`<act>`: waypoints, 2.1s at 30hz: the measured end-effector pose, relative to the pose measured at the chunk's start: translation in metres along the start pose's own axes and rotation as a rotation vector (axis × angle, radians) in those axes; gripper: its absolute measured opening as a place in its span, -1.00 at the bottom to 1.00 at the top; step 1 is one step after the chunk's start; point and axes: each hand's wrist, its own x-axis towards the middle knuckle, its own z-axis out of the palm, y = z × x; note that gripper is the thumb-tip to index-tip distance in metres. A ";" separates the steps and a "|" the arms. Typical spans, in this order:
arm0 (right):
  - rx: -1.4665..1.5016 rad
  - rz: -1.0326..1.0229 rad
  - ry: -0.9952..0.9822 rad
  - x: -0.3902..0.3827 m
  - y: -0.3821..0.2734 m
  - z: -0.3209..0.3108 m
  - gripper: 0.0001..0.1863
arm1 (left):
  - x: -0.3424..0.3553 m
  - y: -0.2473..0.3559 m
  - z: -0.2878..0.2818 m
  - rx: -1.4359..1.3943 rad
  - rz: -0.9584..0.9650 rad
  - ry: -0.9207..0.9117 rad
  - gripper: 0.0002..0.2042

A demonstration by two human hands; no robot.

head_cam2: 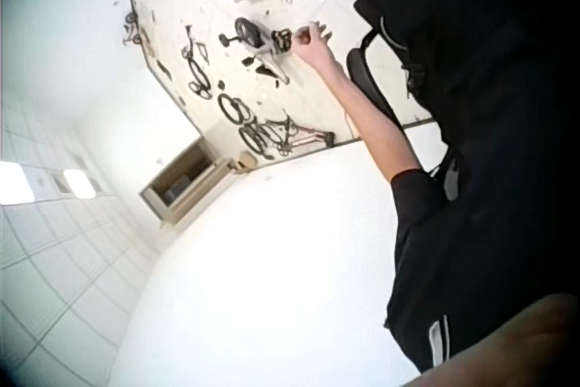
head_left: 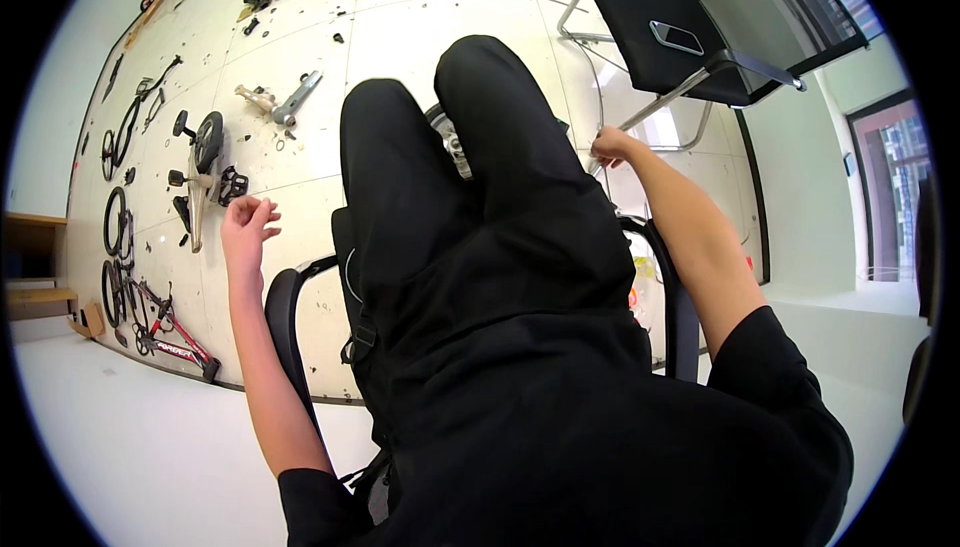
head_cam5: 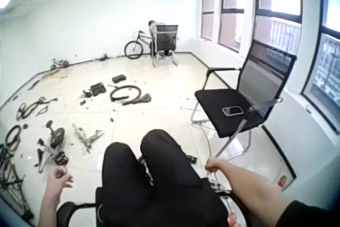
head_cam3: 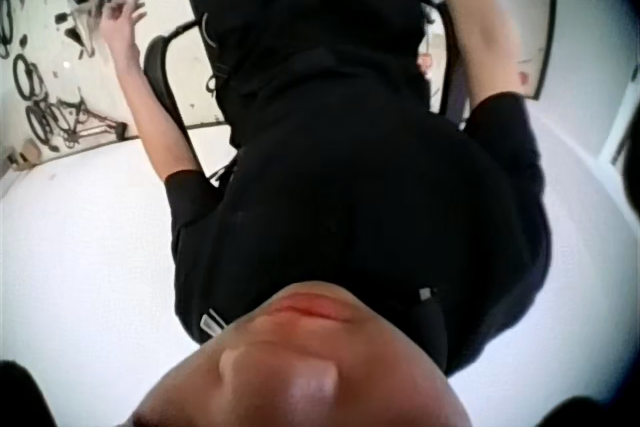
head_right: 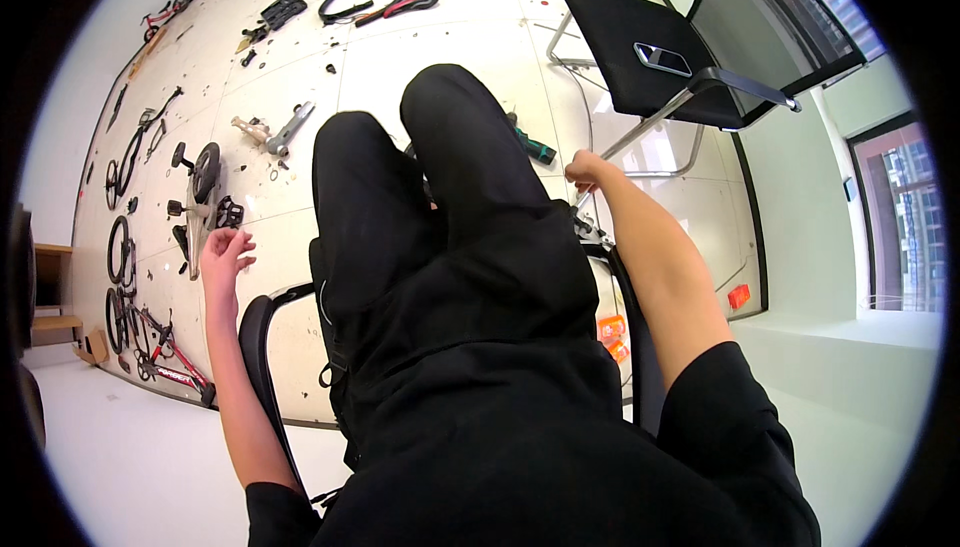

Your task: The person uses a cordless drill to remove bolts from a wheel hub while seated. They then manually remove a rubber ring from the wheel and continue using the drill on the hub.

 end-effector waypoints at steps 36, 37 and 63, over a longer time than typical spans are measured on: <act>-0.249 -0.157 0.595 0.379 -0.017 0.162 -0.35 | 0.311 -0.190 0.418 0.878 0.409 -0.729 -0.63; -0.242 -0.153 0.573 0.382 -0.020 0.158 -0.35 | 0.311 -0.203 0.424 0.869 0.413 -0.717 -0.57; 0.968 0.203 -0.368 0.257 -0.047 0.050 -0.76 | 0.282 -0.243 0.471 0.909 0.548 -0.757 -0.32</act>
